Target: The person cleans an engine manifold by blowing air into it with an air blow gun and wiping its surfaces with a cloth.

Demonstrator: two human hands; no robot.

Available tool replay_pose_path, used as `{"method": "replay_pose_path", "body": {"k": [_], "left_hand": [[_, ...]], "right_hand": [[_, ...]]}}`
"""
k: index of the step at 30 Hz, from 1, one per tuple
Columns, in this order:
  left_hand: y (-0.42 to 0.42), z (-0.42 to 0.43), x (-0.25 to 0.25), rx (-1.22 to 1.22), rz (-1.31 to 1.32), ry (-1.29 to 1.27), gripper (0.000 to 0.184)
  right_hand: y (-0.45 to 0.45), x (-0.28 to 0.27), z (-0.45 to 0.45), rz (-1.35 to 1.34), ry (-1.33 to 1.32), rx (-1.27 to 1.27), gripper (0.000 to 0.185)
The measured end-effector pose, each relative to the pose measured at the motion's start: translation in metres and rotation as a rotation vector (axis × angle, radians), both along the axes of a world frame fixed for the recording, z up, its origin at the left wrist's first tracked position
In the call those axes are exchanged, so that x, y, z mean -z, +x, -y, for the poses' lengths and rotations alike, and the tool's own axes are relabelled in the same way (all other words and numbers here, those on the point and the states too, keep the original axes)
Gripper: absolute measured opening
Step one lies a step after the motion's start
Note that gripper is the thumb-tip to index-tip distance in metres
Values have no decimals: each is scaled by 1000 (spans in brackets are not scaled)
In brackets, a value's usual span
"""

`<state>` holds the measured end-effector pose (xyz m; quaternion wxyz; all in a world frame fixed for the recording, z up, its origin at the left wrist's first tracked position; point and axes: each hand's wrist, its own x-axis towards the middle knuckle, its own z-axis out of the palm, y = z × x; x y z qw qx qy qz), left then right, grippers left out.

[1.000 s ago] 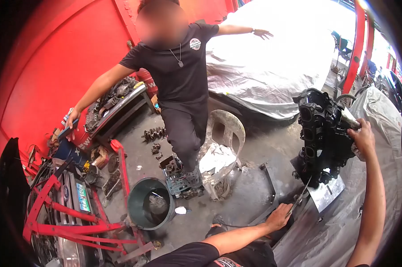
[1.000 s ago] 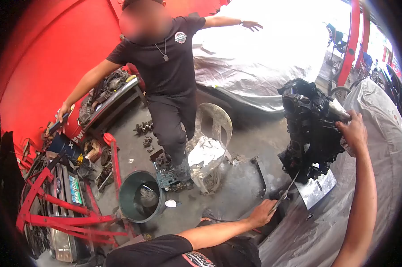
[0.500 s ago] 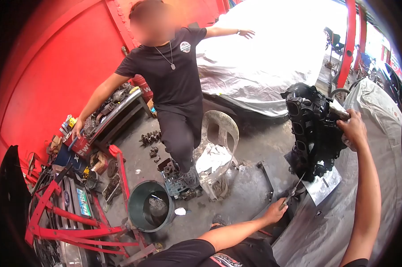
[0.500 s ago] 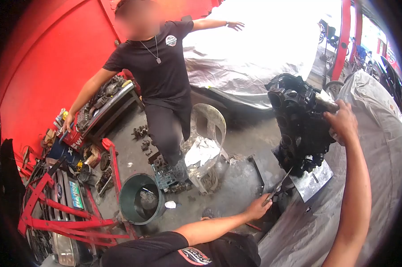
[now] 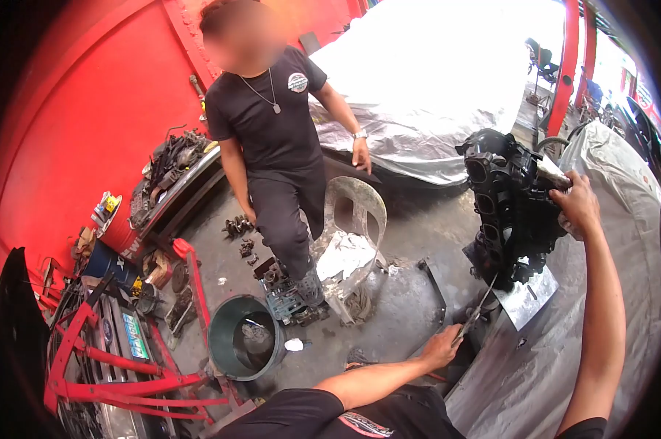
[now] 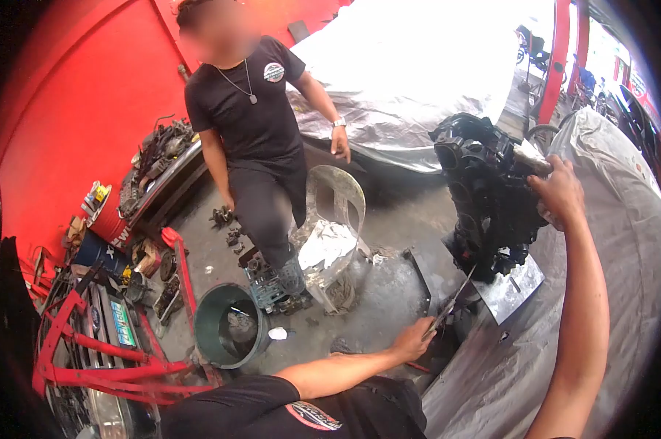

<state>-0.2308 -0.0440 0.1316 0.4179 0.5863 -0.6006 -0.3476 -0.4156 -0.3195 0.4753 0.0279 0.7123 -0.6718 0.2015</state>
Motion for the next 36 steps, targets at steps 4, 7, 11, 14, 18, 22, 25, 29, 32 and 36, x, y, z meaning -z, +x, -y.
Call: {"method": "replay_pose_path", "body": {"k": [4,7,11,14,18,22,25,29,32,36], "left_hand": [[-3,2,-5,47,-8,74,37],[-3,5,-3,43,-65,68,40],[-2,5,15,-18,-84,-53,32],[3,6,25,-40,21,-23,44],[8,6,20,0,-5,166,54],[9,3,12,-72,35,-72,42],[17,2,-12,15,-66,181,34],[23,-6,-42,2,-232,129,20],[41,5,-29,-45,-361,317,16],[41,-10,-38,-16,-262,198,13]], "right_hand": [[2,-4,-2,13,31,0,62],[2,-3,-3,1,23,1,63],[1,-2,-3,-11,9,-10,64],[-1,1,7,-56,65,39,69],[-6,9,20,-137,25,30,84],[-12,6,25,-191,24,-49,85],[21,-27,-36,236,184,21,56],[24,-23,-35,225,179,10,52],[29,-29,-39,225,253,7,55],[21,-17,-26,250,210,-45,57]]}}
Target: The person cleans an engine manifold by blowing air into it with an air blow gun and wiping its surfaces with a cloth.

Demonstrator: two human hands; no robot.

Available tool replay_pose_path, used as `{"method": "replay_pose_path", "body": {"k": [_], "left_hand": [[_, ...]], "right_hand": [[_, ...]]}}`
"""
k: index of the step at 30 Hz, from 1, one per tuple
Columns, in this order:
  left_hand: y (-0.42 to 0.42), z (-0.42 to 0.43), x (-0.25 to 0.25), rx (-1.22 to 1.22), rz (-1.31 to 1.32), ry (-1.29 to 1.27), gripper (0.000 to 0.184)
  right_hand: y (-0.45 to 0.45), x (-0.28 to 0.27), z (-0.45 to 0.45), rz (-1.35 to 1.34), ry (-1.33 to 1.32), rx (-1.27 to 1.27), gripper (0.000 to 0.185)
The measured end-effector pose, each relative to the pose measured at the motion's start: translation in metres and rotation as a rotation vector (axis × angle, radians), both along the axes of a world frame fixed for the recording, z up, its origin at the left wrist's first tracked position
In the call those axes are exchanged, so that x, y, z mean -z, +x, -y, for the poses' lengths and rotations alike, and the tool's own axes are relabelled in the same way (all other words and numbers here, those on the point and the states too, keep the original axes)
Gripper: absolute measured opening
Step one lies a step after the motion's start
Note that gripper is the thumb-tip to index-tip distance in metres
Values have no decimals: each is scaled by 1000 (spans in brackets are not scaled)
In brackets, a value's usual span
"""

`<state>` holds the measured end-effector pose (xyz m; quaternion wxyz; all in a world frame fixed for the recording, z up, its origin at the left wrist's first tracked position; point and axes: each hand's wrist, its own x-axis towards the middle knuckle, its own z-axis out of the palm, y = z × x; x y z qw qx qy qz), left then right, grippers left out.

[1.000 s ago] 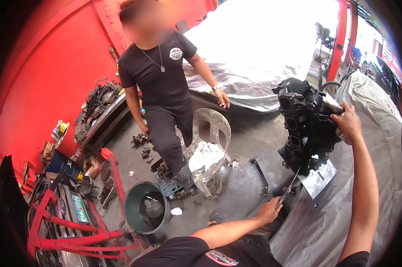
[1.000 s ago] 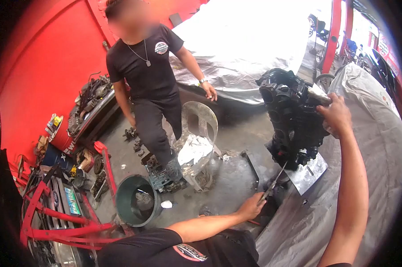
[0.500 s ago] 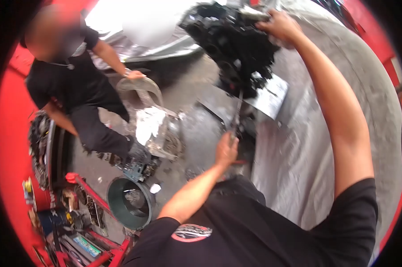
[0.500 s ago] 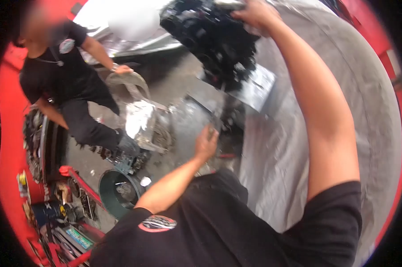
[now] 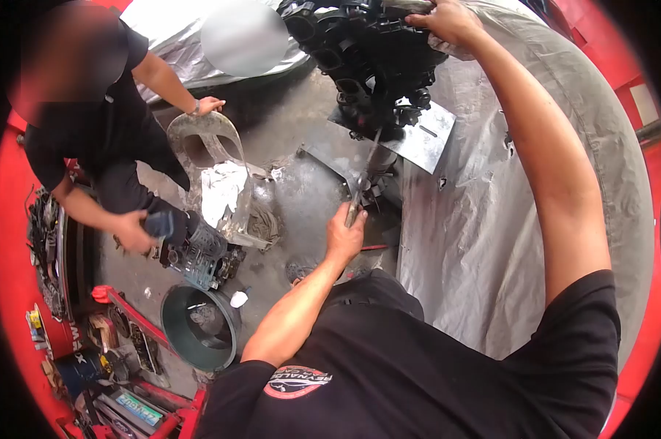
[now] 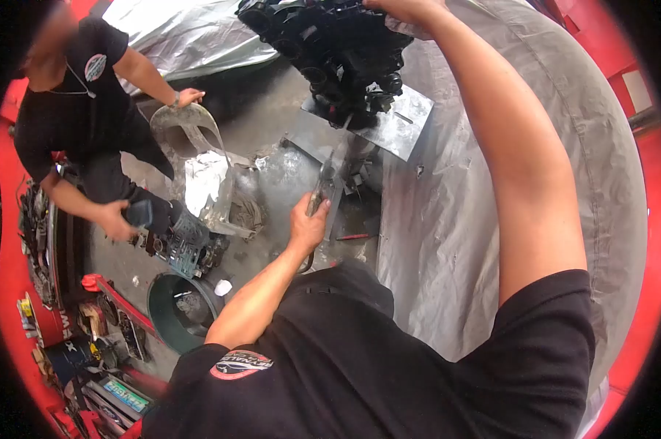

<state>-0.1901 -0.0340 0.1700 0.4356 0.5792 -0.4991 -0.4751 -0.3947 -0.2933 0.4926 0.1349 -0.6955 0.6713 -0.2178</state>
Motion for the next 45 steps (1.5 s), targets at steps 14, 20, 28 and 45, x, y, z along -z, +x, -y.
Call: {"method": "replay_pose_path", "body": {"k": [14,20,28,45], "left_hand": [[8,-7,-31,82,53,-25,32],[3,-7,-64,91,61,-14,33],[-16,18,-83,109,160,4,28],[13,-4,-69,46,111,92,34]], "right_hand": [[4,-3,2,-63,19,56,42],[4,-2,7,-107,21,84,42],[-10,8,21,-219,-78,-49,36],[5,3,12,23,43,81,57]]}}
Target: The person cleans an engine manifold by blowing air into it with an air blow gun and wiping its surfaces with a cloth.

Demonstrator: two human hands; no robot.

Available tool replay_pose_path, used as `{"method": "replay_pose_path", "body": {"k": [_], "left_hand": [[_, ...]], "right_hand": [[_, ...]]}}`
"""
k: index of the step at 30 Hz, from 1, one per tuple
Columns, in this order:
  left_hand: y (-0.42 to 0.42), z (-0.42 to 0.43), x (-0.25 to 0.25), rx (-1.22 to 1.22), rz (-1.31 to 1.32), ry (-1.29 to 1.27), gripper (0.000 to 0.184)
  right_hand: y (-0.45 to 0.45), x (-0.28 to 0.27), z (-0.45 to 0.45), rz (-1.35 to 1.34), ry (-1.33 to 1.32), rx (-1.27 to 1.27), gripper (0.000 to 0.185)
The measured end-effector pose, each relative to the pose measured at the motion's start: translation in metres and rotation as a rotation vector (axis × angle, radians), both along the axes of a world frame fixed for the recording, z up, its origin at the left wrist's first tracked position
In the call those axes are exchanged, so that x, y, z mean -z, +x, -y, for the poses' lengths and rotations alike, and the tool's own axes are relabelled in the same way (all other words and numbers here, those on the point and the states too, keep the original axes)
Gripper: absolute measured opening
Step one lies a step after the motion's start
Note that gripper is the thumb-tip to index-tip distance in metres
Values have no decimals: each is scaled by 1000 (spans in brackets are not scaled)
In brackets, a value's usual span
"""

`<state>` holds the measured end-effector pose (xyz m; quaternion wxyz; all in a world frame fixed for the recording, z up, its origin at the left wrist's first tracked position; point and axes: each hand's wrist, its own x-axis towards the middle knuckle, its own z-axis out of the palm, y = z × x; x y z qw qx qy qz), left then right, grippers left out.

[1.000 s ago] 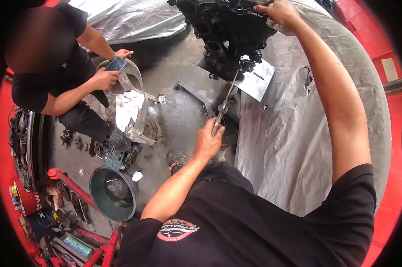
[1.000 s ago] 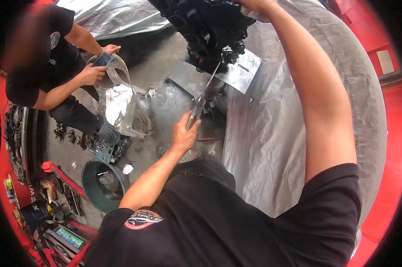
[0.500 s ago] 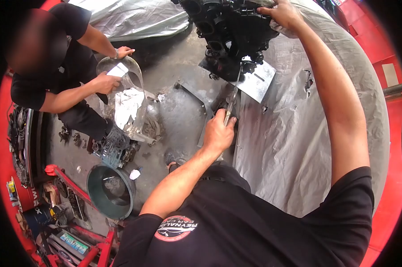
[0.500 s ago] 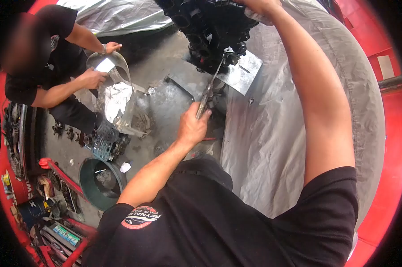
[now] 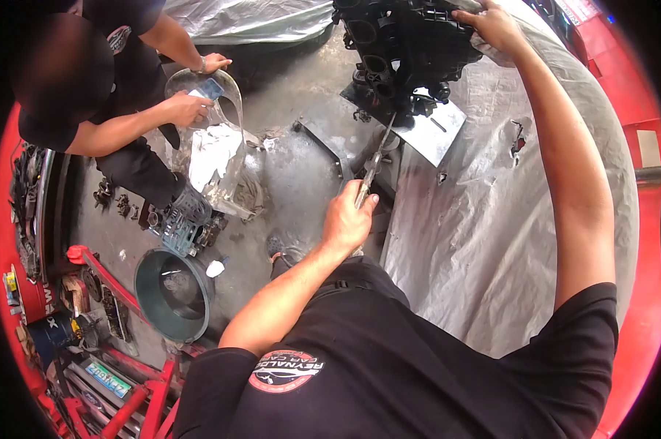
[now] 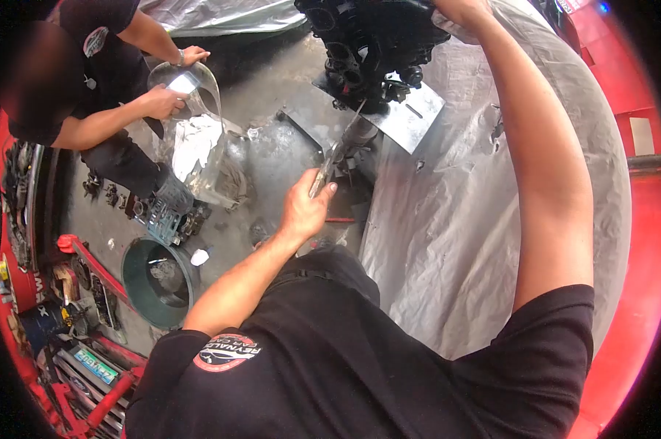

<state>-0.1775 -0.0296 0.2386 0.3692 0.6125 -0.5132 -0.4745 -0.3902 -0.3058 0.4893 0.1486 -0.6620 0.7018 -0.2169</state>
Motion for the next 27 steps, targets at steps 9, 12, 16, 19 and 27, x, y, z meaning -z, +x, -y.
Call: {"method": "replay_pose_path", "body": {"k": [9,12,16,19,27], "left_hand": [[1,11,5,-1,8,-26,33],[-3,11,4,-11,10,-47,34],[-7,16,2,10,5,10,35],[-18,22,25,-17,9,-86,35],[-58,26,84,-42,46,-318,30]], "right_hand": [[1,-2,-1,-77,-35,22,54],[4,-3,-6,-43,-9,36,49],[4,-5,-5,-59,-11,26,44],[4,-6,-5,-98,19,32,45],[-20,6,28,-293,-24,-80,54]]}}
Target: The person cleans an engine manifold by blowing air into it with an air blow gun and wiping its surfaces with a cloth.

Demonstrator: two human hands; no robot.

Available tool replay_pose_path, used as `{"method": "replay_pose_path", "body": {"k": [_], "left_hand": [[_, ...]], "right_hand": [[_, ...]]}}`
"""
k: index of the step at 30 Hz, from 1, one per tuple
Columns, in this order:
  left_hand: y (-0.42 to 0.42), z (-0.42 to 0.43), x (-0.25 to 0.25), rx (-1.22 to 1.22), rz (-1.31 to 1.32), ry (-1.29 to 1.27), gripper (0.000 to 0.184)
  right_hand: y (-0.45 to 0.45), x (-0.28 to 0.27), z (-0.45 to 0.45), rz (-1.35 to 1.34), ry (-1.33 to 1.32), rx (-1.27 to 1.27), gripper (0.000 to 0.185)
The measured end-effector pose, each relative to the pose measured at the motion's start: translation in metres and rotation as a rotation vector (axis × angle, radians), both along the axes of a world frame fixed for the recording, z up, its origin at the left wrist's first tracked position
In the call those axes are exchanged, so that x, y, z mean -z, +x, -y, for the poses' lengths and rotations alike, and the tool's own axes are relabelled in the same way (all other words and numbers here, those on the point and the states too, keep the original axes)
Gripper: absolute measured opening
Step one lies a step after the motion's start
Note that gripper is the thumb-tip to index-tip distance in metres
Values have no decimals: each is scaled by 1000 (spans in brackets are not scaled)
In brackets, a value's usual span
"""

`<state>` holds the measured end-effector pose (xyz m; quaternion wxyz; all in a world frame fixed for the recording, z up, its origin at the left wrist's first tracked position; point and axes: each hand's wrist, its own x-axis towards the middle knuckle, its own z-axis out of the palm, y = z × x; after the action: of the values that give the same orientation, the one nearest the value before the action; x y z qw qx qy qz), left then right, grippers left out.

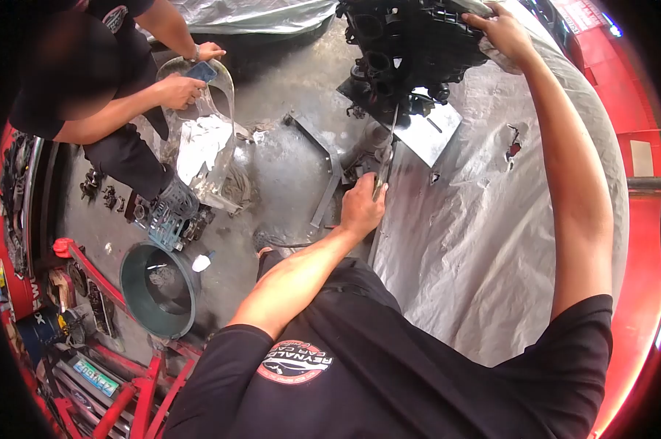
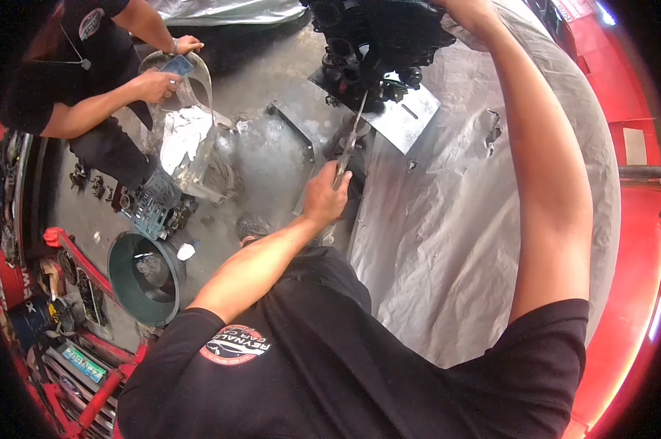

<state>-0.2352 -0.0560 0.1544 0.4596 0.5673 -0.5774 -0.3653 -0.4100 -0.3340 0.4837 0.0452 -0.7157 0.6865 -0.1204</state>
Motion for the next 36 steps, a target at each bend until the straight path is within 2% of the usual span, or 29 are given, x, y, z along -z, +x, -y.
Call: {"method": "replay_pose_path", "body": {"k": [2,3,5,6,9,11,13,14,15,16,19,24,27,28,29,32,33,35,36], "left_hand": [[-3,8,5,13,96,17,29],[-5,12,6,14,141,22,29],[-13,18,6,-4,80,29,29],[-17,16,7,-5,53,39,30],[-20,25,26,-20,59,85,33],[-21,36,33,-22,96,39,35],[-22,40,40,24,121,-2,36],[-24,41,45,46,133,-25,36],[-25,39,54,39,125,-46,36],[-24,38,64,33,117,-71,36],[-13,30,73,-11,41,-110,36],[-11,33,72,-130,-67,-88,37],[-26,43,103,-84,-699,128,36],[-29,42,105,-81,-1073,316,34],[-23,39,99,-67,-1174,399,34],[-7,35,103,27,-1540,651,31],[-9,37,117,91,-1688,665,40],[-12,41,136,113,-1869,784,47],[-14,46,140,115,-1881,779,48]], "right_hand": [[2,1,-3,124,75,66,55],[3,5,-4,157,27,55,57],[0,10,0,221,-78,28,61],[-3,13,6,313,-27,31,67],[-39,19,38,-120,-186,-118,86],[-28,13,27,-156,-157,-112,83],[-31,12,32,-125,-107,-69,92],[-42,20,43,-151,-223,-123,94],[-36,16,37,-34,-81,-68,94],[-36,14,37,-78,-101,-64,93],[-41,15,40,-129,-113,-71,90],[-30,12,30,-64,-57,-25,92],[-8,-2,6,-96,6,-35,103],[-15,1,14,-140,-26,-71,94],[-27,5,20,-183,-53,-102,86],[-28,3,16,-46,85,-244,88],[-18,3,7,6,105,-201,85],[-20,4,8,10,149,-266,78],[-5,1,-4,52,185,-243,72]]}}
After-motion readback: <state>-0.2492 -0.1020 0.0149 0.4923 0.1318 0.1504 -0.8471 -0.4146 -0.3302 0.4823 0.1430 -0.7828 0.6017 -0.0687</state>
